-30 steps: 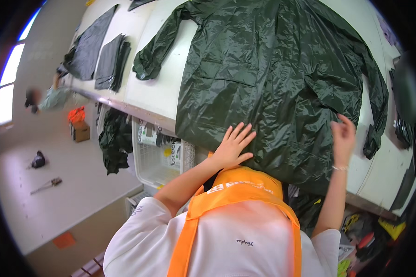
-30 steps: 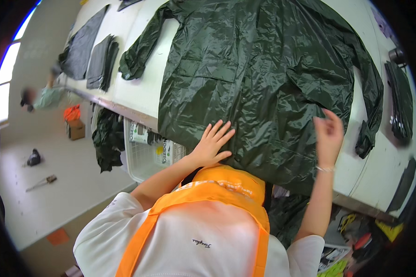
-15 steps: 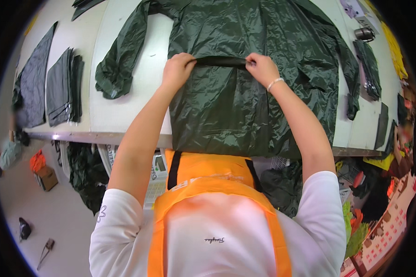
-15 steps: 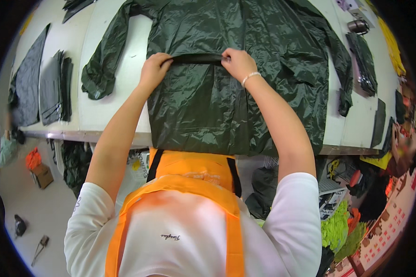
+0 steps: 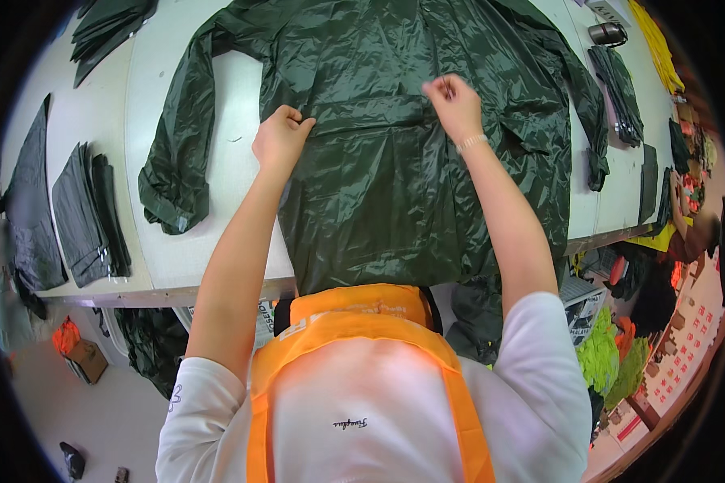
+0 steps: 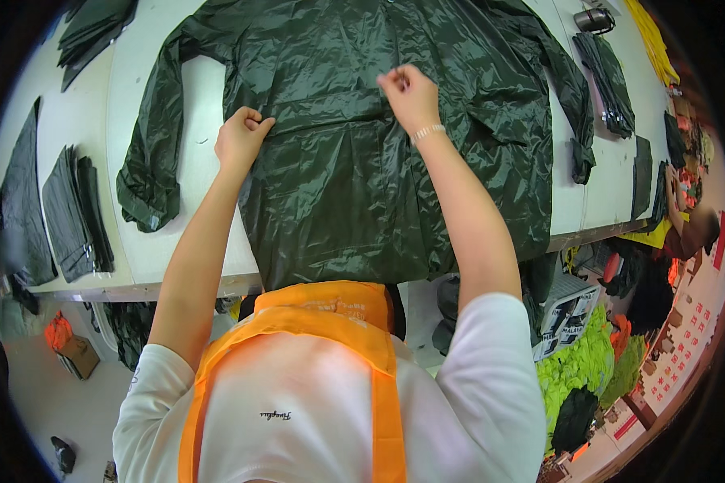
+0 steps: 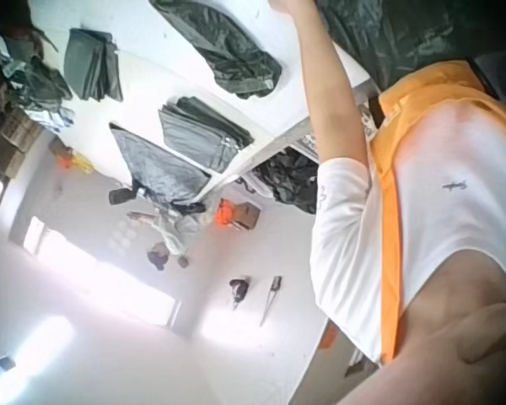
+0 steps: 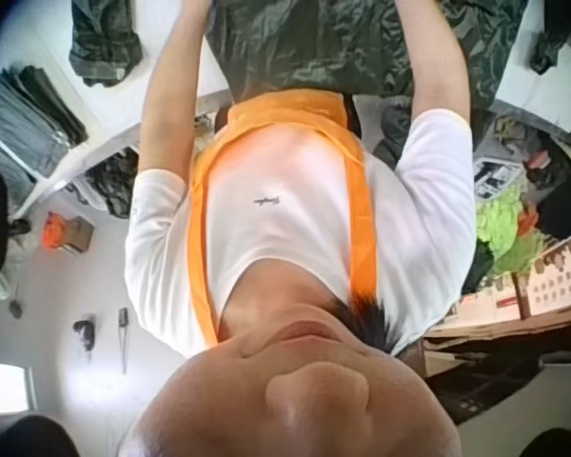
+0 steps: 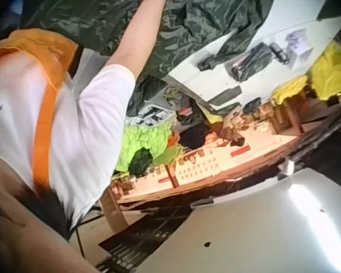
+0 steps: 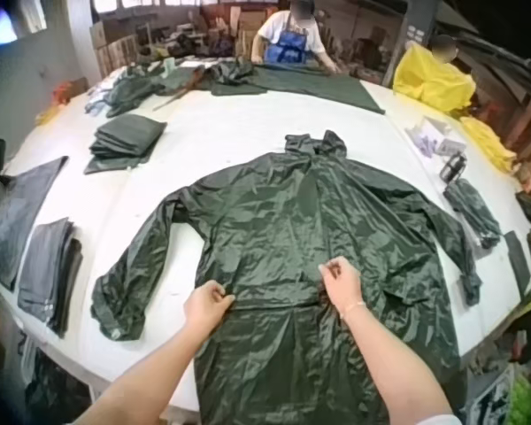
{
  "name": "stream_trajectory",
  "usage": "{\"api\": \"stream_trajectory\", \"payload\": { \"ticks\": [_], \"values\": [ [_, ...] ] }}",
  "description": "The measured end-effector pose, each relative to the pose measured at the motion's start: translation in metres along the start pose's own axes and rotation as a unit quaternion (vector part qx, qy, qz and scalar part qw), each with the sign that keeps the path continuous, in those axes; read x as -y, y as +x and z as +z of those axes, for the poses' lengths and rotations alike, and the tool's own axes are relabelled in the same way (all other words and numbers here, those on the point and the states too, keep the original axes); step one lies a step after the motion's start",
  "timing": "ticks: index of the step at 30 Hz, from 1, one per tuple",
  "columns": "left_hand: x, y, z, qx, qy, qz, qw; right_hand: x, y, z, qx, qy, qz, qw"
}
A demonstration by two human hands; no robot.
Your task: The person folds a dark green jacket on a white table, aligning the sleeves and smoothing the fabric. They then unfold the jacket, spread it flat, and use a small blade to cut a tag or thread near the collar before refolding the garment.
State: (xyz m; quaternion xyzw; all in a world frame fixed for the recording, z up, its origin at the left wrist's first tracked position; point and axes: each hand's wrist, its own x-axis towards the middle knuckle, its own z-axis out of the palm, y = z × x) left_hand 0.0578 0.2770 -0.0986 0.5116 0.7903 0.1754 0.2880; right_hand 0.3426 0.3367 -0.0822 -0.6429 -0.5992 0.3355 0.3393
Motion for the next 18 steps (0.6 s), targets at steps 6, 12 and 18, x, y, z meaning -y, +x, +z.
{"api": "stream_trajectory", "payload": {
  "ticks": [6, 12, 18],
  "values": [
    [-0.009, -0.004, 0.004, 0.006, -0.019, -0.005, 1.000, -0.030, -0.067, -0.007, 0.119, -0.029, -0.075, 0.990],
    [-0.026, -0.016, 0.017, -0.185, 0.033, 0.267, 0.945, -0.028, -0.062, 0.010, 0.086, -0.154, -0.088, 0.980],
    [-0.083, -0.045, 0.078, 0.013, -0.085, 0.407, 0.909, -0.035, -0.049, 0.003, 0.099, -0.079, -0.043, 0.991]
  ]
}}
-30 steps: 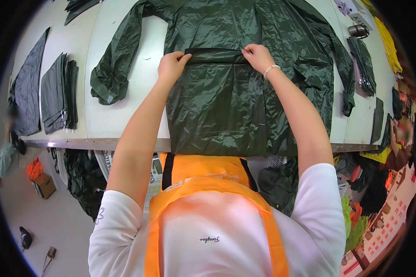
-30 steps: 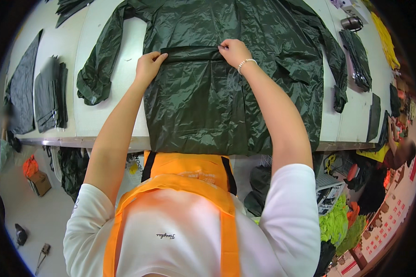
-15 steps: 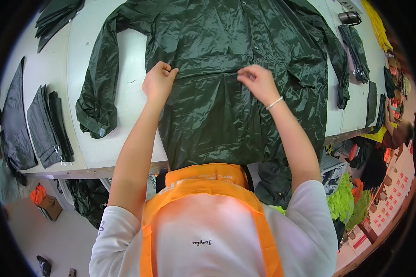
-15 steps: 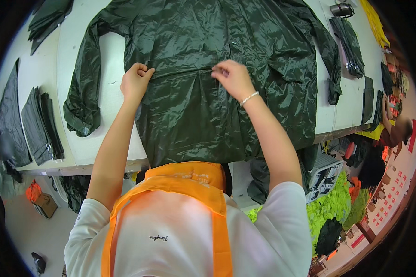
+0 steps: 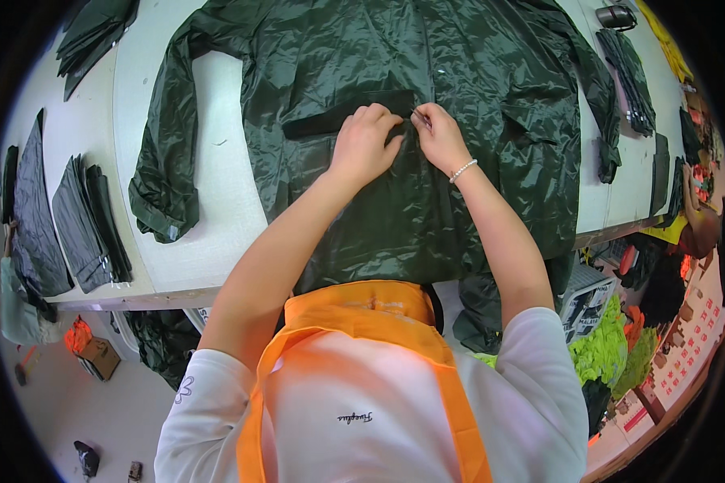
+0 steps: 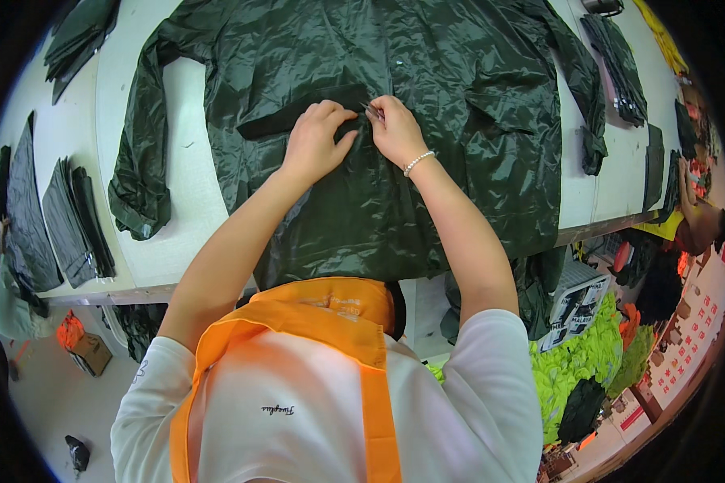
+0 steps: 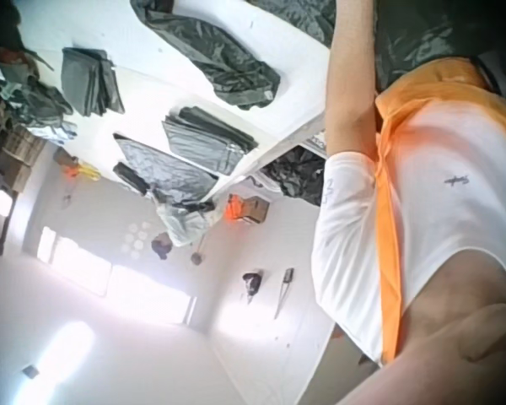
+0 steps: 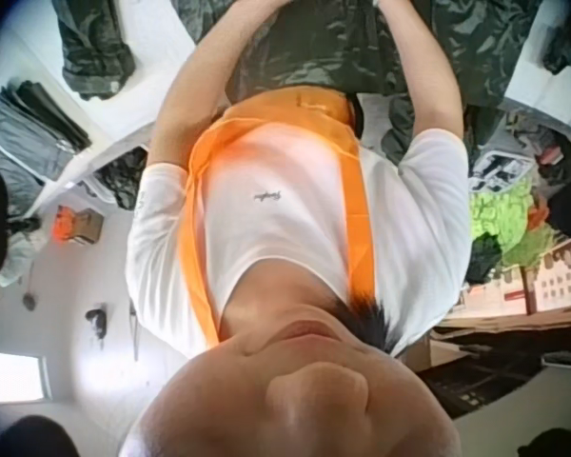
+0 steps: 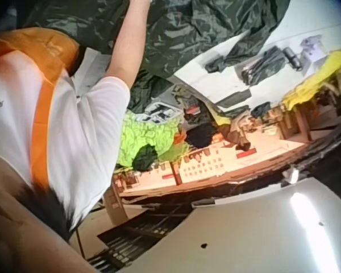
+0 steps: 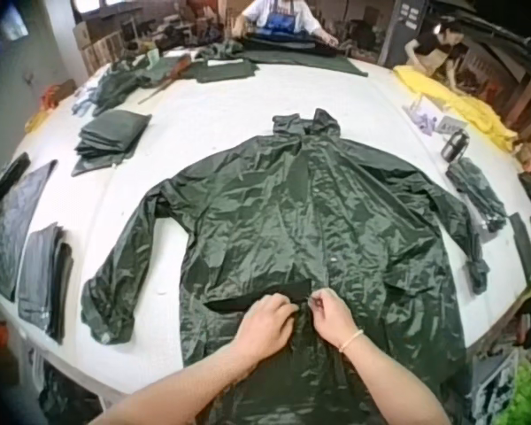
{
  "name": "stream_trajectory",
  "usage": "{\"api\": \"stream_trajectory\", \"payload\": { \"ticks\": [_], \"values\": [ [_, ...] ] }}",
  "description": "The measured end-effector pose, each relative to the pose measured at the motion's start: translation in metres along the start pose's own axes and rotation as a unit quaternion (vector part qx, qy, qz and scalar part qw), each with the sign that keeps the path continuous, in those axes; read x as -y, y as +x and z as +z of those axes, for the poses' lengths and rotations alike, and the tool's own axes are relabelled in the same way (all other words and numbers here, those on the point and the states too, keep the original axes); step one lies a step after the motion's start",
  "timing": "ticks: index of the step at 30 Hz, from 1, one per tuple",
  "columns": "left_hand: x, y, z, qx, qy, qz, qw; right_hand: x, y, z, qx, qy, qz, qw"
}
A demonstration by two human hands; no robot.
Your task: The person folds a dark green jacket on a white table, aligning the sleeves and smoothing the fabric. They then unfold the jacket, spread it flat, and use a small blade to cut a tag or thread near the collar before refolding the garment.
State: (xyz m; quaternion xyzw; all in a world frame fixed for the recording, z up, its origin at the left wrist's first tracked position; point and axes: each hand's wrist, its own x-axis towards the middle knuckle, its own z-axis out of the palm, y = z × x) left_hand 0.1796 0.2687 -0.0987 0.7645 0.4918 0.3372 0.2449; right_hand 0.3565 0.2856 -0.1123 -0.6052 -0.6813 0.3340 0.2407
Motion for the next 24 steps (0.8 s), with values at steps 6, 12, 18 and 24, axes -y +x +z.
{"api": "stream_trajectory", "payload": {
  "ticks": [6, 12, 18, 24],
  "values": [
    [-0.008, 0.018, 0.021, 0.010, 0.032, -0.121, 0.992, -0.006, 0.003, -0.006, 0.049, 0.120, 0.081, 0.988],
    [0.010, 0.025, 0.021, 0.033, -0.135, -0.229, 0.964, 0.002, -0.014, -0.022, -0.030, 0.070, 0.044, 0.996],
    [0.014, 0.025, 0.020, 0.051, -0.235, -0.272, 0.932, 0.020, -0.037, -0.034, 0.003, -0.040, 0.005, 0.999],
    [0.015, 0.026, 0.018, 0.061, -0.254, -0.281, 0.923, 0.024, -0.027, -0.033, 0.005, -0.134, -0.061, 0.989]
  ]
}}
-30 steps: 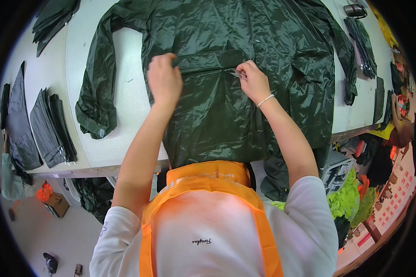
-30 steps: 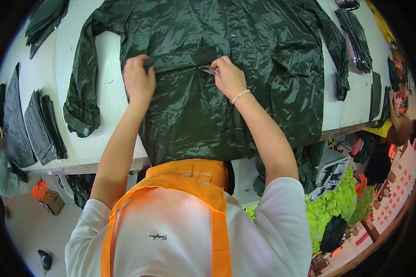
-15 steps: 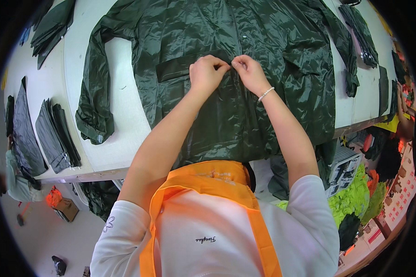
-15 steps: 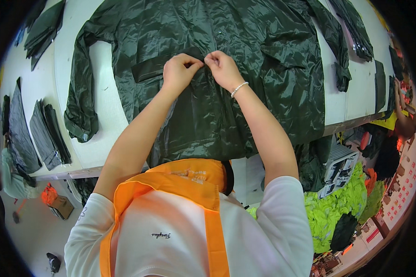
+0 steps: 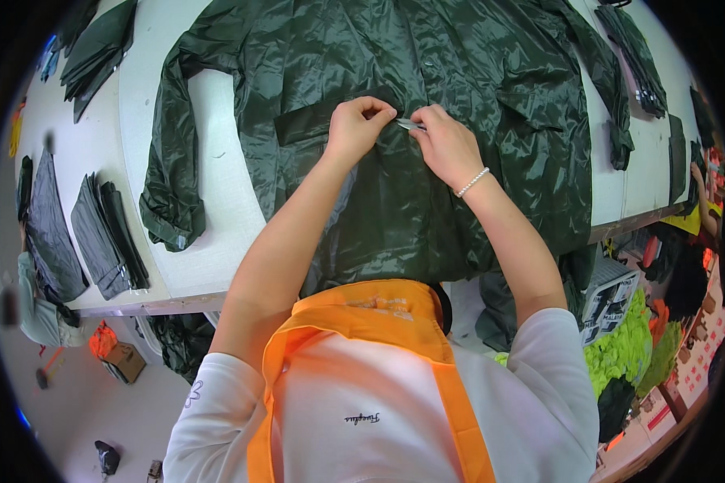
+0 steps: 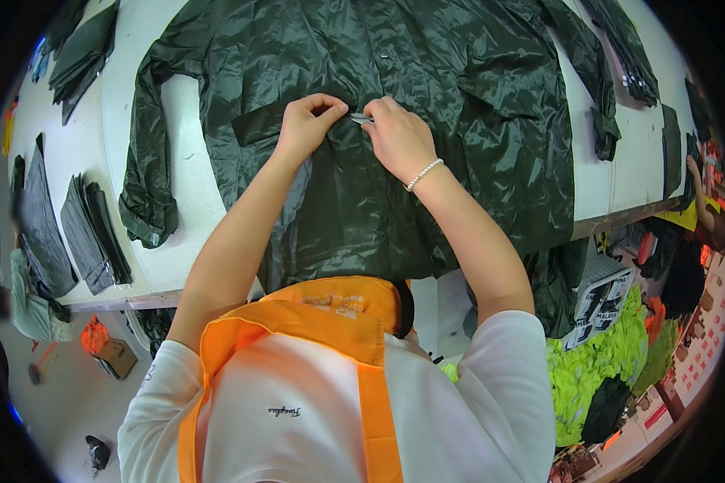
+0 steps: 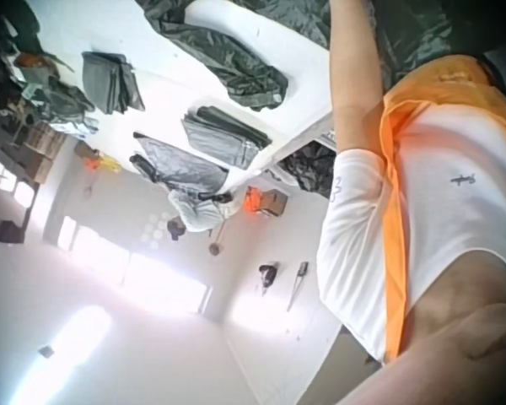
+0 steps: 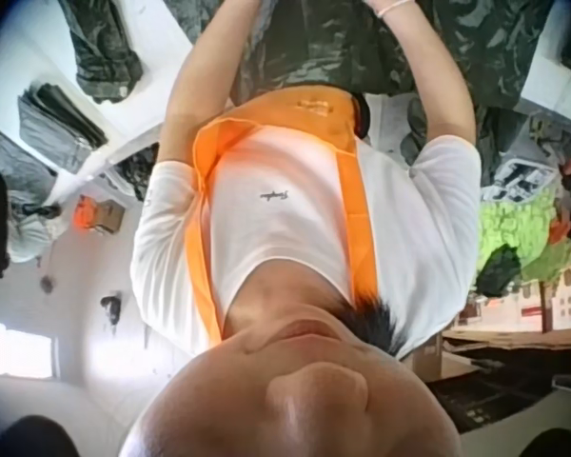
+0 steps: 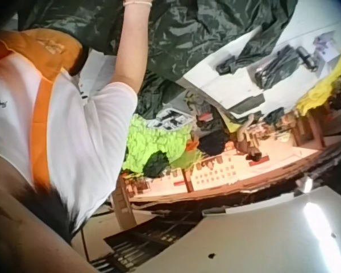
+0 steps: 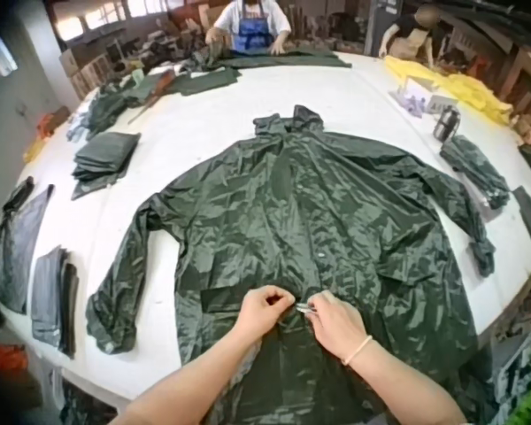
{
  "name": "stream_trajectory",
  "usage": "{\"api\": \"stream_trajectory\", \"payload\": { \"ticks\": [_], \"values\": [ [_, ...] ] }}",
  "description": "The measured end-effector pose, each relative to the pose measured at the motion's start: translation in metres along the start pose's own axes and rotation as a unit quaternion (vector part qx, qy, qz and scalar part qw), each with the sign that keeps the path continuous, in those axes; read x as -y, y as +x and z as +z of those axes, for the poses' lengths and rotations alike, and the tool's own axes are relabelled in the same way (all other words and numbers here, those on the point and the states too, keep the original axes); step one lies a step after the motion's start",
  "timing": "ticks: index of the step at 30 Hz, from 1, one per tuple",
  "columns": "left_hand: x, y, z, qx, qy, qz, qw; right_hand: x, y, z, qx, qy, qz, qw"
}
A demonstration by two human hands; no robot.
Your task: The person folds a dark green jacket on a white table, aligning the sleeves and smoothing the fabric. They then unfold the jacket, spread it flat, and use a small blade to cut a tag or thread near the collar before refolding the garment.
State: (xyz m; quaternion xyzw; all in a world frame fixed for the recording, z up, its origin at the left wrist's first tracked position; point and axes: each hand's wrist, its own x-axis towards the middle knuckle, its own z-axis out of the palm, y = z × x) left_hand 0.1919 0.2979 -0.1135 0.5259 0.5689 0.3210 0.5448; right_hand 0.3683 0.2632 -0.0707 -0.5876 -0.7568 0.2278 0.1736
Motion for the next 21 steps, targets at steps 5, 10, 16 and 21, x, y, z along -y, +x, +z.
{"api": "stream_trajectory", "payload": {
  "ticks": [5, 10, 16, 21],
  "values": [
    [-0.004, -0.005, -0.003, -0.022, -0.005, 0.016, 1.000, 0.002, 0.004, -0.002, 0.020, 0.000, 0.009, 1.000],
    [-0.030, -0.078, -0.031, -0.013, 0.060, 0.216, 0.974, -0.012, 0.008, -0.006, -0.034, 0.164, 0.063, 0.984],
    [0.023, -0.238, -0.122, -0.030, 0.341, -0.016, 0.939, 0.025, 0.023, 0.005, 0.049, 0.209, -0.002, 0.977],
    [0.070, -0.236, -0.242, -0.514, 0.430, 0.000, 0.742, 0.053, 0.004, 0.035, 0.120, 0.003, -0.058, 0.991]
  ]
}}
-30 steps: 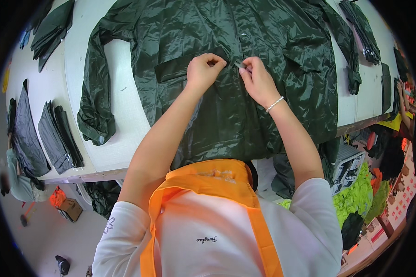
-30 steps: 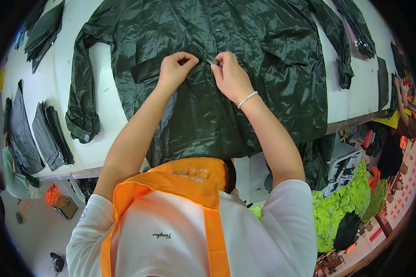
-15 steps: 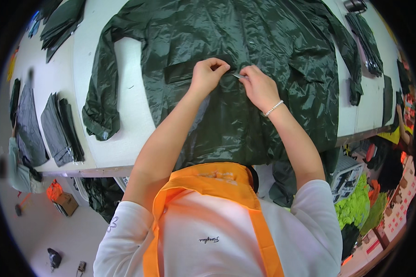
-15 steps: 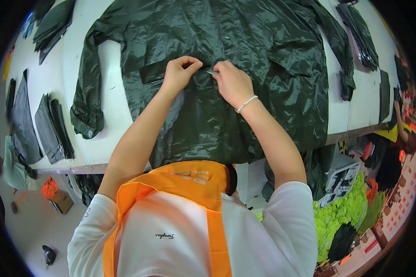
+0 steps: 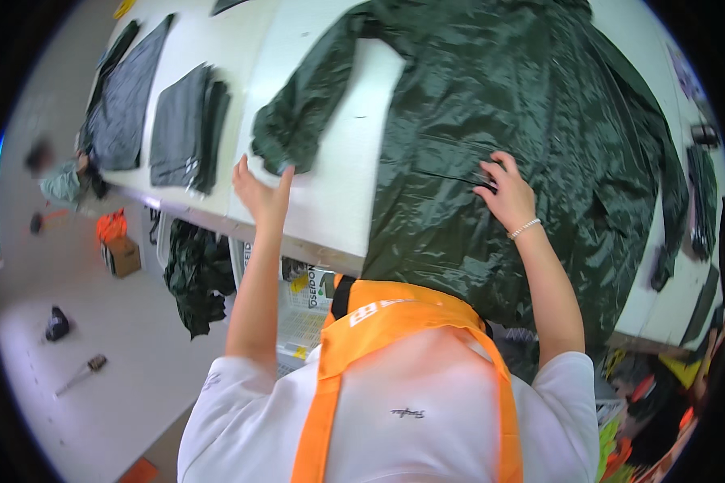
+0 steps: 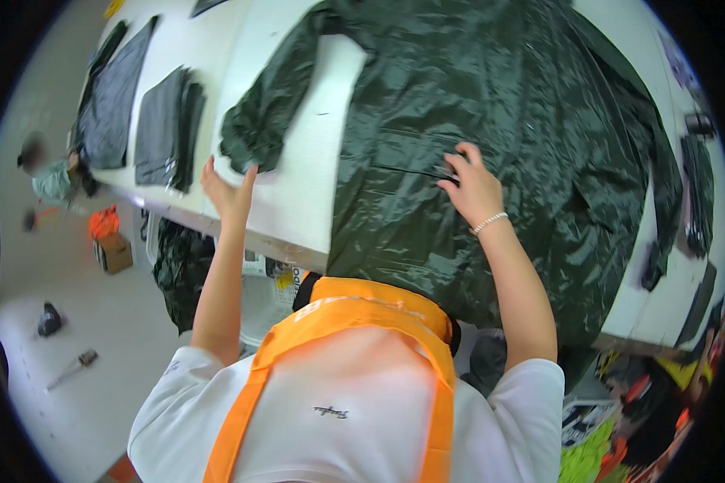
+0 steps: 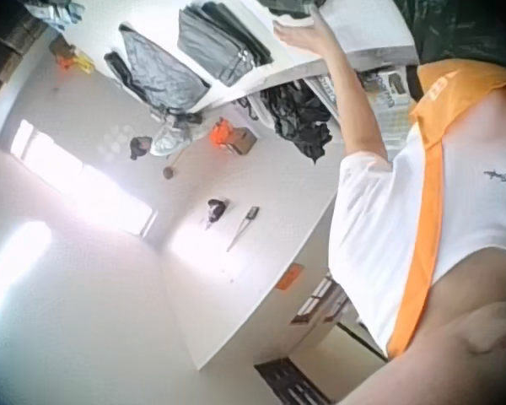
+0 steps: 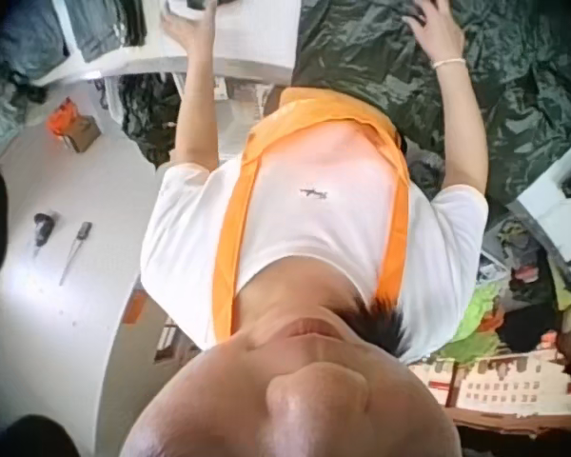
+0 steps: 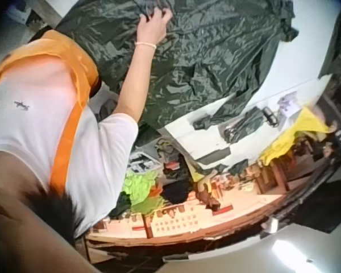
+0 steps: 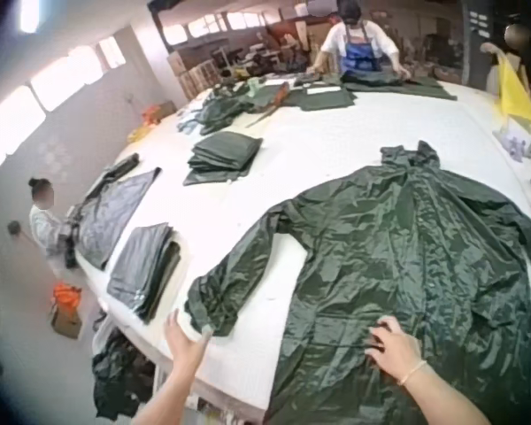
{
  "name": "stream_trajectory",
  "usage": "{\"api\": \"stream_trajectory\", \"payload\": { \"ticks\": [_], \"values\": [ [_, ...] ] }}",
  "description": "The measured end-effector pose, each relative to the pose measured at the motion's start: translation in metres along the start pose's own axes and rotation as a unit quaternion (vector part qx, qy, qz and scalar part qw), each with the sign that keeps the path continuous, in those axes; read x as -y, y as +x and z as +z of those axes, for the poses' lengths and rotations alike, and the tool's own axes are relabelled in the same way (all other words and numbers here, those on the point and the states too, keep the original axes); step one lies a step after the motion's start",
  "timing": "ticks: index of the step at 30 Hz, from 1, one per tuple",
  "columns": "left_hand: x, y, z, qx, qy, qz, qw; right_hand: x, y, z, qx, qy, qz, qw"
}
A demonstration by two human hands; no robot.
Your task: The person folds a dark green jacket on a white table, aligning the sleeves and smoothing the fabric. They then unfold the jacket, spread it flat, and use a small blade to cut a tag or thread near the collar before refolding the garment.
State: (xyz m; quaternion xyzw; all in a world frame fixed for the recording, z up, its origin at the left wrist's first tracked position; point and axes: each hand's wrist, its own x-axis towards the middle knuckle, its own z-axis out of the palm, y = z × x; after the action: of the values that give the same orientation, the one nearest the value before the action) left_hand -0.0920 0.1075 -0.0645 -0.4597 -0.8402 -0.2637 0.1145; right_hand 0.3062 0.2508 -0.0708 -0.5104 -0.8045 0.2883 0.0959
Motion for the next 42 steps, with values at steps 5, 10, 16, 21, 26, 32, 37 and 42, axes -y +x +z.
{"api": "stream_trajectory", "payload": {
  "ticks": [5, 10, 16, 21, 26, 32, 37, 42],
  "values": [
    [0.022, 0.012, 0.028, 0.189, -0.457, -0.389, 0.778, -0.005, 0.002, 0.006, -0.010, 0.030, -0.029, 0.999],
    [-0.095, -0.023, -0.041, 0.206, -0.574, -0.318, 0.726, 0.105, -0.024, -0.029, -0.056, 0.308, -0.082, 0.946],
    [-0.145, -0.072, -0.074, 0.246, -0.652, -0.302, 0.650, 0.152, -0.031, -0.033, 0.028, 0.307, -0.188, 0.933],
    [-0.127, -0.076, -0.091, 0.397, -0.455, -0.245, 0.759, 0.137, -0.035, -0.034, 0.075, 0.349, -0.166, 0.919],
    [-0.138, -0.032, -0.116, 0.160, -0.302, 0.125, 0.932, 0.150, -0.042, -0.050, 0.123, 0.355, -0.108, 0.920],
    [-0.148, -0.020, -0.091, 0.400, -0.515, 0.028, 0.758, 0.154, -0.042, -0.046, -0.034, 0.381, -0.154, 0.911],
    [-0.158, -0.012, -0.095, 0.392, -0.541, 0.003, 0.744, 0.165, -0.063, -0.054, -0.105, 0.288, -0.183, 0.934],
    [-0.163, -0.012, -0.101, 0.395, -0.509, 0.048, 0.763, 0.165, -0.061, -0.052, -0.078, 0.348, -0.131, 0.925]
  ]
}}
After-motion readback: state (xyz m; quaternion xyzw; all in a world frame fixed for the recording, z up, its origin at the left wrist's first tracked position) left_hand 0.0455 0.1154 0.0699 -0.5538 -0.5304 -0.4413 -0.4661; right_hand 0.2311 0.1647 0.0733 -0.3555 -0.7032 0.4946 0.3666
